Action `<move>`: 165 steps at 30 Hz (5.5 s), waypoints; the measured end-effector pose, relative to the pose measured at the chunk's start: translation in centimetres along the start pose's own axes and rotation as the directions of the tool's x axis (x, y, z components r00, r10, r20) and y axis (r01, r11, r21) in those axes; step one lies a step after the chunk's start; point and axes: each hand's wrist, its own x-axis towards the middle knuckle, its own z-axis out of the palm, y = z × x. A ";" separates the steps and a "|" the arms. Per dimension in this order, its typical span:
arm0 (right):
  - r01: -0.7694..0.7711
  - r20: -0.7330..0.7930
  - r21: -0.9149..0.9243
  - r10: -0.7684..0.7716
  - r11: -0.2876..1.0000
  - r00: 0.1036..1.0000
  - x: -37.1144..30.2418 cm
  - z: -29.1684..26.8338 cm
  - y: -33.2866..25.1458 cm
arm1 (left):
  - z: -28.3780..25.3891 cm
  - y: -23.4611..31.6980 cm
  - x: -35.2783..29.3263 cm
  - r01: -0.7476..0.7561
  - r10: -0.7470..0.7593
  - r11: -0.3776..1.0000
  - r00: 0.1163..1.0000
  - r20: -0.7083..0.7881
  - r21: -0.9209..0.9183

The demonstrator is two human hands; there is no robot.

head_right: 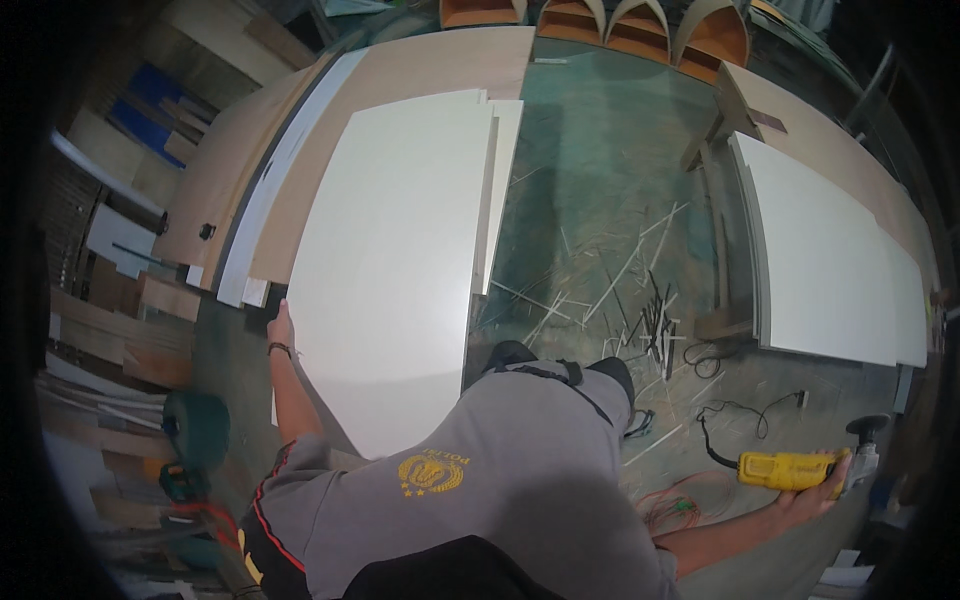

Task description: The person sands the surface and edges of a white board using a power sander, then moves the board to a stack of other boards and continues sanding another piece.

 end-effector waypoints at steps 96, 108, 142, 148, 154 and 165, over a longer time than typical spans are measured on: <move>0.376 0.584 -0.332 -0.125 0.865 0.802 7.5 -3.7 25.9 | 56.5 48.8 -85.6 -0.705 0.653 -0.486 -0.686 0.322 -0.516; 0.437 0.584 -0.326 -0.185 0.839 0.790 7.1 -2.1 26.7 | 56.0 48.8 -85.4 -0.726 0.683 -0.469 -0.659 0.313 -0.503; 0.403 0.607 -0.334 -0.132 0.852 0.783 8.4 -2.2 26.8 | 56.3 48.5 -85.9 -0.763 0.711 -0.443 -0.619 0.333 -0.472; 0.364 0.555 -0.333 -0.132 0.870 0.822 8.4 -2.1 27.0 | 56.3 48.6 -85.8 -0.756 0.703 -0.447 -0.627 0.336 -0.478; 0.309 0.552 -0.348 -0.072 0.885 0.830 8.7 -2.5 27.2 | 56.2 48.6 -85.9 -0.783 0.703 -0.426 -0.602 0.380 -0.454; 0.386 0.589 -0.349 -0.120 0.854 0.799 8.2 -1.9 26.9 | 55.8 48.5 -86.2 -0.782 0.704 -0.410 -0.598 0.382 -0.469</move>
